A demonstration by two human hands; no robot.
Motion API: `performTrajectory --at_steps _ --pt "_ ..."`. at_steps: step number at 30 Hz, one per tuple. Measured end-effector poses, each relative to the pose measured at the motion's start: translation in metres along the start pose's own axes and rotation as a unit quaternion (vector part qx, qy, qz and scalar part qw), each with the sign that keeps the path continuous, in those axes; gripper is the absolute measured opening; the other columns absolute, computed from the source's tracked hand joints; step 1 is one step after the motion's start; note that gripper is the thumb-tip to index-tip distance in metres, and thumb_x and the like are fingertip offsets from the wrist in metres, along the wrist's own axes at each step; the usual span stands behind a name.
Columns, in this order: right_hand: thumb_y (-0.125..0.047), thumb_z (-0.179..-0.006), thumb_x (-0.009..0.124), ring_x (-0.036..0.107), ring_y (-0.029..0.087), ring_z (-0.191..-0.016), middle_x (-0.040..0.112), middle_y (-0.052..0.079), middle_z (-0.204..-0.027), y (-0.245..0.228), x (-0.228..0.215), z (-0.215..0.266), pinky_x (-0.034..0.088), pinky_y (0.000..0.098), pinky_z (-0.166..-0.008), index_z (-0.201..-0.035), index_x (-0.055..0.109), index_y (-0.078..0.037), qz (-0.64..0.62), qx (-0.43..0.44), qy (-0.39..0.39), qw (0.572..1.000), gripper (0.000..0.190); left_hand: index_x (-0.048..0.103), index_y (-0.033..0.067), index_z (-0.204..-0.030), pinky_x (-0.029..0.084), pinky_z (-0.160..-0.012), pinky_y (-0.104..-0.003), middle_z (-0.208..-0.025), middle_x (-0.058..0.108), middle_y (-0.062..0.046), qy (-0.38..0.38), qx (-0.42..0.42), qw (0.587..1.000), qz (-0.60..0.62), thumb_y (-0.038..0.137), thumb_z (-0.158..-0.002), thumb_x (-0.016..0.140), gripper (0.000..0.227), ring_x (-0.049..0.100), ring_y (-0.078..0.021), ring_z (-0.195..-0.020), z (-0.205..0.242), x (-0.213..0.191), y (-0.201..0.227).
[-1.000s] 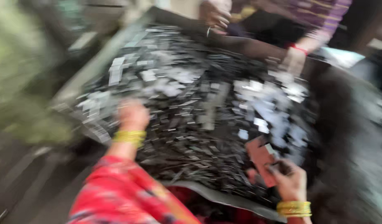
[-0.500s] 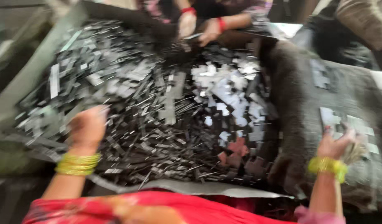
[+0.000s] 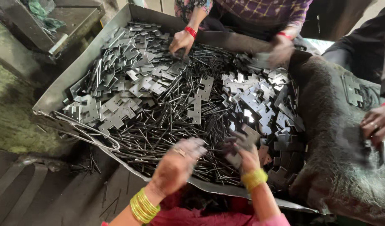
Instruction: The person repeatedly picks up small metal hinge plates and pins from a large bin and assembles them by hand. They insert the pins into the hinge plates and place the assembled units onto a nearby surface. The task is performed continuously with other workers visible in the background.
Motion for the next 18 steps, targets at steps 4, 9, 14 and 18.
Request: performTrajectory --at_steps 4,9,14,18 --pt "-0.022 -0.085 0.071 0.066 0.034 -0.102 0.070 0.018 -0.110 0.015 0.012 -0.040 0.055 0.0432 -0.089 -0.129 0.065 -0.018 0.590 -0.092 -0.030 0.802 0.045 0.072 0.0038 -0.113 0.049 -0.101 -0.043 -0.120 0.070 -0.014 -0.022 -0.218 0.975 -0.031 0.010 -0.092 0.064 0.022 0.065 -0.0312 -0.113 0.010 0.032 -0.063" --pt "-0.022 -0.082 0.076 0.060 0.039 -0.108 0.063 0.017 -0.114 0.017 0.010 -0.028 0.051 0.0472 -0.089 -0.118 0.070 -0.015 0.627 -0.192 -0.032 0.755 0.037 0.071 0.0079 -0.104 0.049 -0.093 -0.040 -0.113 0.070 -0.012 -0.140 -0.145 0.933 -0.299 0.009 -0.090 0.055 0.021 0.066 -0.0266 -0.110 -0.034 0.120 -0.115" --pt "-0.016 -0.081 0.076 0.065 0.034 -0.107 0.066 0.011 -0.114 -0.024 -0.012 -0.004 0.054 0.0430 -0.089 -0.113 0.072 -0.012 0.575 -0.275 -0.063 0.768 0.033 0.071 0.0064 -0.113 0.048 -0.078 -0.033 -0.108 0.074 -0.009 -0.138 -0.059 0.834 -0.531 0.017 -0.082 0.053 0.037 0.067 -0.0172 -0.094 -0.053 0.174 -0.137" --pt "-0.007 -0.089 0.071 0.074 0.026 -0.095 0.071 0.011 -0.115 -0.049 -0.020 0.005 0.062 0.0382 -0.074 -0.120 0.072 -0.012 0.187 -0.216 0.033 0.958 0.032 0.073 0.0064 -0.102 0.048 -0.058 -0.030 -0.079 0.074 -0.002 -0.181 -0.023 0.885 -0.429 0.016 -0.094 0.058 0.020 0.068 -0.0141 -0.070 -0.061 0.156 -0.136"
Point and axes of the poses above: each hand's wrist, its own z-axis away from the middle knuckle, its own x-axis out of the palm, y = z × x, the point moved 5 cm from there along -z, towards the middle knuckle
